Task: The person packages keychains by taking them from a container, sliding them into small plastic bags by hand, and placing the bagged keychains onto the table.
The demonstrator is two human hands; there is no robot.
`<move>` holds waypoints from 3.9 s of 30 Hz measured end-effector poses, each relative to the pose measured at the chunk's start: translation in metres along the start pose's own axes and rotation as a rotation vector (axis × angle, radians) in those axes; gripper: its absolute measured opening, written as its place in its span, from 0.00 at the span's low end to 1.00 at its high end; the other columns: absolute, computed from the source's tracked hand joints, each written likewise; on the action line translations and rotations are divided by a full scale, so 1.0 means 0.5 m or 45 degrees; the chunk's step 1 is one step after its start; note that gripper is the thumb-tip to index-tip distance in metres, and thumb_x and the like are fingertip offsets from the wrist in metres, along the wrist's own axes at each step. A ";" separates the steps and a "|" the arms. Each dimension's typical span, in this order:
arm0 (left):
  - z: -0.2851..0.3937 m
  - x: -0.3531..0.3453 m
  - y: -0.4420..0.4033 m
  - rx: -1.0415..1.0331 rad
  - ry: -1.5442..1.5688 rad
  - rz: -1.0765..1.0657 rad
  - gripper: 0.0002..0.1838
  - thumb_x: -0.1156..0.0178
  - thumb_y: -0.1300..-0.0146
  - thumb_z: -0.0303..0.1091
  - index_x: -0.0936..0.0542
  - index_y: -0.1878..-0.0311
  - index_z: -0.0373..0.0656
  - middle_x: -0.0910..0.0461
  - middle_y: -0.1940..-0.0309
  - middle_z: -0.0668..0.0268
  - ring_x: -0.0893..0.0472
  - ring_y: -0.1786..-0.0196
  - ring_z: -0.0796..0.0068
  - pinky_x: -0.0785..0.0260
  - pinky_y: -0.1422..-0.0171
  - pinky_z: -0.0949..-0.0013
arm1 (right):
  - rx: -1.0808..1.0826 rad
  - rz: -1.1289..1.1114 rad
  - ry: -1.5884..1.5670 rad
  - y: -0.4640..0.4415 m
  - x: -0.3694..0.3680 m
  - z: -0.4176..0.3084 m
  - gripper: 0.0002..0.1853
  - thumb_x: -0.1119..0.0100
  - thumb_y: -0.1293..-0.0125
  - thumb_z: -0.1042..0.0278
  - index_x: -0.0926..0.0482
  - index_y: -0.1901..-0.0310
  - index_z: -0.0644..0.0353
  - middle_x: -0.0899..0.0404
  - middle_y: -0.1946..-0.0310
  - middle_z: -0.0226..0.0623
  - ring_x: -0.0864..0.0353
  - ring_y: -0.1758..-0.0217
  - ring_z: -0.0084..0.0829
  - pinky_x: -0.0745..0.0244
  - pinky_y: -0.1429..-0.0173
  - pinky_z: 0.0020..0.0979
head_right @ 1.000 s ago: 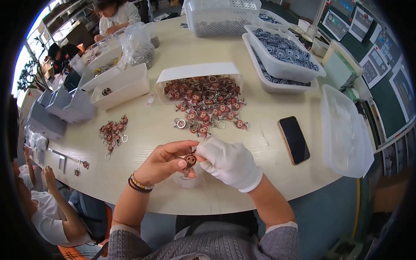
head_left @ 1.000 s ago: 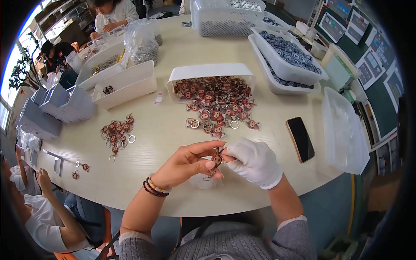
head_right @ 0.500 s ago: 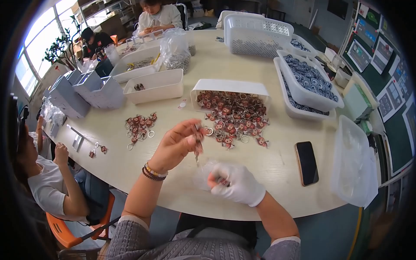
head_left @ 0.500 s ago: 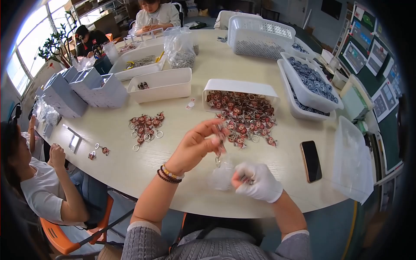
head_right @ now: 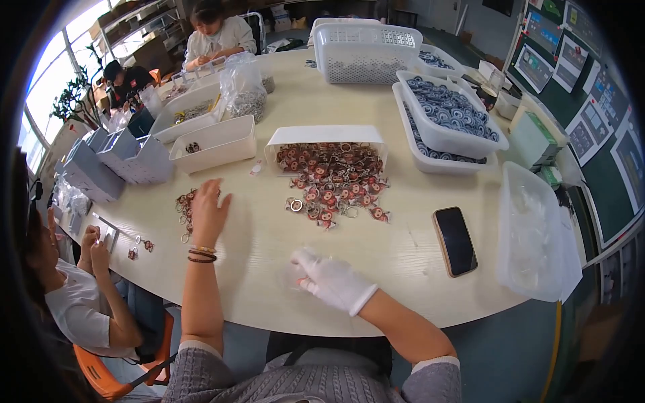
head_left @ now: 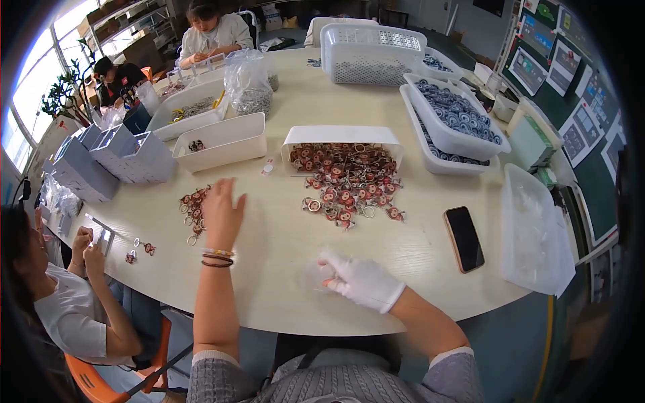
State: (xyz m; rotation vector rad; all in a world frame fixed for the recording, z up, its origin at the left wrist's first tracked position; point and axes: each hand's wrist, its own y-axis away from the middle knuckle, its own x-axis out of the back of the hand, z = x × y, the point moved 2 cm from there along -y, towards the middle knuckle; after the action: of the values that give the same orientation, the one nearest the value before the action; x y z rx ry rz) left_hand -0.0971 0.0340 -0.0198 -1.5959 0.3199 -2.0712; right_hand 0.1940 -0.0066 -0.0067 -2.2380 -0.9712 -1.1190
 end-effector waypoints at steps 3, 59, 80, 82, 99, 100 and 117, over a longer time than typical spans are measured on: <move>0.114 -0.051 0.013 -0.240 0.407 -0.370 0.21 0.38 0.44 0.35 0.27 0.47 0.41 0.29 0.48 0.55 0.30 0.45 0.52 0.37 0.41 0.58 | -0.171 -0.022 -0.314 0.003 0.044 0.009 0.13 0.49 0.37 0.66 0.34 0.52 0.55 0.22 0.64 0.44 0.20 0.61 0.44 0.26 0.57 0.40; 0.298 0.028 0.130 -0.520 0.997 -0.289 0.13 0.42 0.45 0.19 0.27 0.55 0.34 0.21 0.69 0.56 0.20 0.71 0.60 0.27 0.69 0.66 | -0.354 0.736 -1.032 -0.007 0.062 0.021 0.03 0.40 0.41 0.77 0.23 0.65 0.65 0.22 0.72 0.29 0.25 0.70 0.14 0.29 0.65 0.20; 0.292 0.041 0.117 -0.077 1.612 -0.698 0.15 0.54 0.32 0.22 0.30 0.43 0.31 0.19 0.59 0.58 0.18 0.56 0.72 0.28 0.51 0.73 | -0.018 0.782 -0.288 0.013 0.097 0.021 0.17 0.41 0.46 0.80 0.24 0.53 0.59 0.21 0.65 0.36 0.18 0.68 0.30 0.23 0.66 0.26; 0.292 0.041 0.121 -0.109 1.531 -0.663 0.16 0.53 0.33 0.22 0.30 0.42 0.31 0.19 0.60 0.56 0.18 0.57 0.71 0.28 0.51 0.73 | 0.026 0.809 -0.042 0.010 0.096 0.009 0.18 0.40 0.47 0.79 0.23 0.53 0.59 0.21 0.64 0.35 0.19 0.70 0.31 0.24 0.68 0.27; 0.281 0.025 0.125 -0.092 1.776 -0.871 0.27 0.40 0.43 0.19 0.32 0.38 0.34 0.23 0.50 0.55 0.22 0.50 0.71 0.28 0.45 0.69 | 0.194 0.897 0.404 0.004 0.092 -0.019 0.10 0.36 0.50 0.73 0.25 0.65 0.58 0.25 0.71 0.35 0.24 0.76 0.35 0.30 0.75 0.32; 0.280 0.026 0.120 -0.091 1.774 -0.866 0.27 0.40 0.43 0.19 0.32 0.38 0.34 0.23 0.50 0.55 0.22 0.50 0.71 0.28 0.45 0.69 | 0.208 0.884 0.369 0.003 0.094 -0.019 0.09 0.36 0.50 0.72 0.25 0.66 0.58 0.25 0.72 0.35 0.24 0.76 0.35 0.30 0.75 0.32; 0.257 0.026 0.107 0.090 2.212 -1.093 0.26 0.40 0.43 0.18 0.30 0.40 0.36 0.21 0.52 0.60 0.20 0.52 0.73 0.26 0.47 0.71 | 0.164 0.911 0.166 -0.003 0.100 -0.027 0.15 0.35 0.51 0.76 0.21 0.59 0.58 0.23 0.70 0.34 0.20 0.73 0.33 0.26 0.70 0.30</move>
State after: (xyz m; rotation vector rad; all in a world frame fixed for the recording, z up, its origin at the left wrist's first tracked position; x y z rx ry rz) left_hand 0.0360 -0.0032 0.0024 0.7090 0.0546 -3.4828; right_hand 0.2073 0.0046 0.0420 -2.0995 -0.1390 -0.8216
